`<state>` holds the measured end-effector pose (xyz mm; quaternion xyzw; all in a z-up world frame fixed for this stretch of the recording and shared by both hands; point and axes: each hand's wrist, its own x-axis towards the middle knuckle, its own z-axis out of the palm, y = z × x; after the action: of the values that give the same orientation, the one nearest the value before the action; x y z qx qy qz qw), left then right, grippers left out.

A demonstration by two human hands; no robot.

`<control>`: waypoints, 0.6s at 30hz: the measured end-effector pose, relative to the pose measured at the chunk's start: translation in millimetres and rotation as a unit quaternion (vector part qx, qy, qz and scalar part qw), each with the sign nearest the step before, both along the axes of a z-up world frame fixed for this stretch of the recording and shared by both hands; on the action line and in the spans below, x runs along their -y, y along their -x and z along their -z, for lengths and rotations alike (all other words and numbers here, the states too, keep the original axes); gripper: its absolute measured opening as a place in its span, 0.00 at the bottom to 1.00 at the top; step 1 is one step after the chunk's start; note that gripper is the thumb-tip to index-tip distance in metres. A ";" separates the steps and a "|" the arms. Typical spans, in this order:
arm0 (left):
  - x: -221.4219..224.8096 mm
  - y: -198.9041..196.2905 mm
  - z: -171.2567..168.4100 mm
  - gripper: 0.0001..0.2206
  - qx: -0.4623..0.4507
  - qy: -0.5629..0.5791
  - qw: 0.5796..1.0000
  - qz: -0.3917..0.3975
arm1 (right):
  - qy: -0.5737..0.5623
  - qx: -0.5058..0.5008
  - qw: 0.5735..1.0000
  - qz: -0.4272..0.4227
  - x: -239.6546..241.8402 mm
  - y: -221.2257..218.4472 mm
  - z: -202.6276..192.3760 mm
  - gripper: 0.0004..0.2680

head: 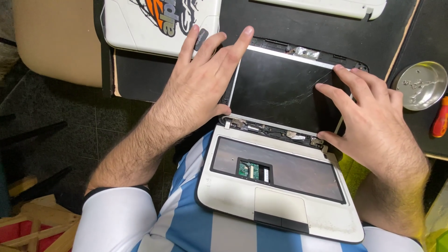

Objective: Reassembling a laptop screen unit by connecting internal ribbon cables and securing the LCD panel with screws.

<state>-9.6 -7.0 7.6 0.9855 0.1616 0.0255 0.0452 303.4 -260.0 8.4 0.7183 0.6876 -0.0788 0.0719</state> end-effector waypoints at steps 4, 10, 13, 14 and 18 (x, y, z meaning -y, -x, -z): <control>-0.1 0.0 -2.4 0.80 -0.009 -0.004 1.000 0.002 | -0.003 -0.014 1.000 0.003 -0.8 0.2 1.3 0.46; -14.3 1.0 -7.1 0.73 -0.021 0.048 0.997 0.060 | 0.009 -0.013 1.000 0.005 -2.5 0.8 0.9 0.47; -11.5 1.7 -5.8 0.74 -0.011 0.099 0.994 0.054 | -0.003 -0.004 1.000 -0.004 -0.5 -0.7 2.4 0.46; -9.2 1.7 -2.9 0.75 -0.007 0.058 0.997 0.050 | -0.001 -0.006 1.000 -0.003 -0.6 -0.5 2.1 0.46; -2.8 -0.9 -2.9 0.73 -0.023 -0.021 0.998 0.048 | -0.002 -0.006 1.000 -0.005 -1.4 0.6 1.0 0.46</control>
<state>-8.7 -4.2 10.6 0.9932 0.1143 0.0037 0.0215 302.7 -258.6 7.4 0.7146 0.6916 -0.0816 0.0666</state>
